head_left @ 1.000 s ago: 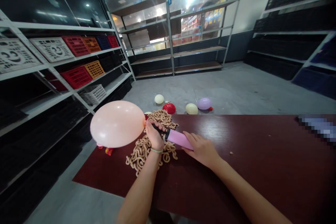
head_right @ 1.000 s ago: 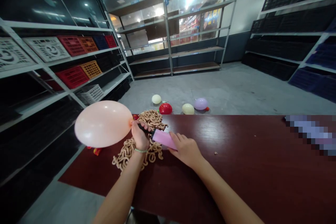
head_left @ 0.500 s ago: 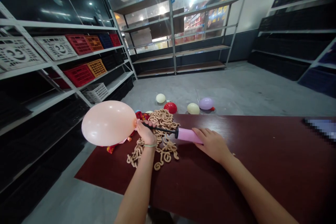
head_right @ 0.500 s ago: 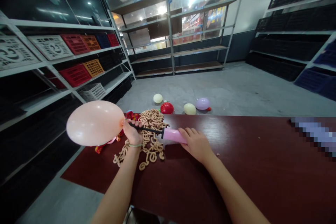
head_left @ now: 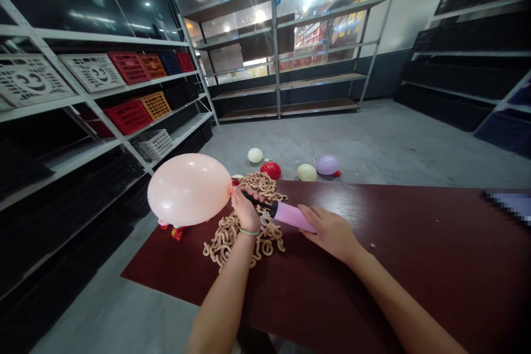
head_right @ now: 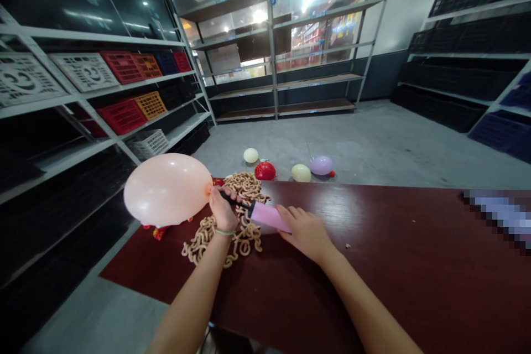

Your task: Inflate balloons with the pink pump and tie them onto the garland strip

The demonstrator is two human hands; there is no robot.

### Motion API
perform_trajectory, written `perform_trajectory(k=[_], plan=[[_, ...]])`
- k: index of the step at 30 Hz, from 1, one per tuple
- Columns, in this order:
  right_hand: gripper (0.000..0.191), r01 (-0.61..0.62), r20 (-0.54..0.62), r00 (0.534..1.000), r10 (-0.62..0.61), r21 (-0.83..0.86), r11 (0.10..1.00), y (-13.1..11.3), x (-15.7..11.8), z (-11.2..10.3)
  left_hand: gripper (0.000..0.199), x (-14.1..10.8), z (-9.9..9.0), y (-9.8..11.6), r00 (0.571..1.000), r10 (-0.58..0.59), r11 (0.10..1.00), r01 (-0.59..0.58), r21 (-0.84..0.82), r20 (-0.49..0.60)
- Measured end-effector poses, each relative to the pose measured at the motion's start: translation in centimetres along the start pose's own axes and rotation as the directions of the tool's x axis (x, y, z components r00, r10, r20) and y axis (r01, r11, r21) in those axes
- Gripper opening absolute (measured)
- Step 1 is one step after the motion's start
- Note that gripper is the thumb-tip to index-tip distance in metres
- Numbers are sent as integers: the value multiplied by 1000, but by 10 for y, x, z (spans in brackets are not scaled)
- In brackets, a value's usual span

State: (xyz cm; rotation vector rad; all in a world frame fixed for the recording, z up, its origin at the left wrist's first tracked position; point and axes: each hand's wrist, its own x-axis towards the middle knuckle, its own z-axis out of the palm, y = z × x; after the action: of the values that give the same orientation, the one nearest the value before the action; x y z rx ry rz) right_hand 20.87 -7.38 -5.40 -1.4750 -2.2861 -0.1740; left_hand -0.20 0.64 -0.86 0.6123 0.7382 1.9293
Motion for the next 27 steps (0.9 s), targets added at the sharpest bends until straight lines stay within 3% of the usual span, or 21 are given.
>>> perform_trajectory(k=[5,10,14,18,24,27], plan=[[48,-23,-23,1000,21,-73,997,26,-5,-6,28,12,-4,14,997,64,997,-65,-32,-36],[48,-24,13,1000,24,-13,1000,3,0,-4,30,4,-1,14,991,84,996,-87,-18,-101],[55,-22,7,1000,22,36,999,-20,2,1,32,-18,10,-3,1000,-13,1000,13,17,6],[62,-40,-6,999,40,49,998,-23,0,-1,31,-27,14,-14,994,-87,996,87,0,65],[59,-17,18,1000,17,27,999,-16,2,-9,30,-18,6,-1,992,-97,995,98,-11,80],[58,-9,0,1000,9,-34,999,-5,0,-13,30,-9,1,6,997,-50,999,51,-13,65]])
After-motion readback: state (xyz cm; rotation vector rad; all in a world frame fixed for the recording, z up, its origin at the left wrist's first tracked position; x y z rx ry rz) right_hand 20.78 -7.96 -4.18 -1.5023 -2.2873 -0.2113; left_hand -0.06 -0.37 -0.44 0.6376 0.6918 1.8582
